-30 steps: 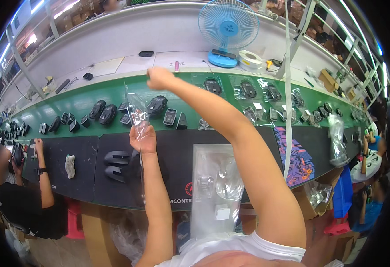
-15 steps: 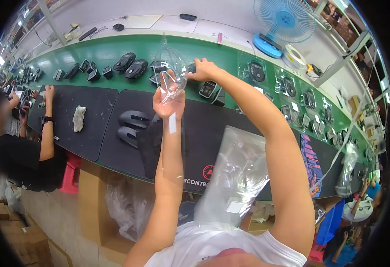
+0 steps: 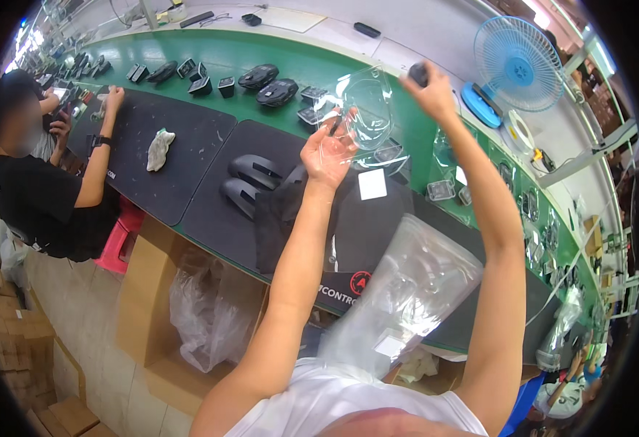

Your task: Placing electronic mouse shells into plastic blister packs and applying labels.

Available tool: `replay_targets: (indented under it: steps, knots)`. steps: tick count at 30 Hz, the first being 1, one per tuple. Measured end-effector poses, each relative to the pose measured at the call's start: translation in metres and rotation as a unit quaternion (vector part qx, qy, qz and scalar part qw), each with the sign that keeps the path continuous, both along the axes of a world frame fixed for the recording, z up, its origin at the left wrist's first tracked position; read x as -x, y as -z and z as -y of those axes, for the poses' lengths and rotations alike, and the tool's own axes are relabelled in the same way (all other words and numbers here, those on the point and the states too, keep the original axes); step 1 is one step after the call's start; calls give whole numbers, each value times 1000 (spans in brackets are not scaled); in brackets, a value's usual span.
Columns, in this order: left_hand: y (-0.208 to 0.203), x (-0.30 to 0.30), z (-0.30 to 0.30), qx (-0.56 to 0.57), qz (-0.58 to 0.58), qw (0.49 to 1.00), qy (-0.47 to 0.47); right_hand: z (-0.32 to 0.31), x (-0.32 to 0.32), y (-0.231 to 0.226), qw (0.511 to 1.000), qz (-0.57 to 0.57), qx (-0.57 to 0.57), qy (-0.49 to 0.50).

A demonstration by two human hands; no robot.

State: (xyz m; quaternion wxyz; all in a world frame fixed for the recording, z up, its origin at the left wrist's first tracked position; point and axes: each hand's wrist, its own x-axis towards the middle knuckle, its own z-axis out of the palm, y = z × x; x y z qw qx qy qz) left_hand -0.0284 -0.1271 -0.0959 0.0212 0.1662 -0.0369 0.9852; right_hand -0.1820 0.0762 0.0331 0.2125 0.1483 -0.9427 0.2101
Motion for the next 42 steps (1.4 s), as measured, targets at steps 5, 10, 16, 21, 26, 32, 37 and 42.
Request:
replay_targets:
  steps: [5, 10, 16, 21, 26, 32, 37, 42]
  knots:
    - [11, 8, 15, 35, -38, 997, 64, 25, -72, -52, 968, -130, -39, -211]
    - [-6, -4, 5, 134, 35, 989, 59, 49, -111, -11, 933, -75, -242, -257]
    - [-9, -4, -1, 160, 65, 984, 53, 31, -117, -7, 922, 13, -294, -251]
    - [13, 10, 9, 133, 8, 988, 73, 27, -120, 0, 916, 113, -290, -253]
    - [17, 13, 4, 140, 23, 987, 81, 9, -117, 20, 929, 106, -255, -247]
    - [3, 5, 6, 43, -1, 999, 13, -4, -123, -8, 952, 263, 127, -88]
    - [11, 13, 7, 2, -74, 996, 47, -2, -146, -15, 765, 525, 320, -191]
    - [-6, 6, -3, 66, 16, 998, -15, -15, -102, 12, 791, 447, 408, -89]
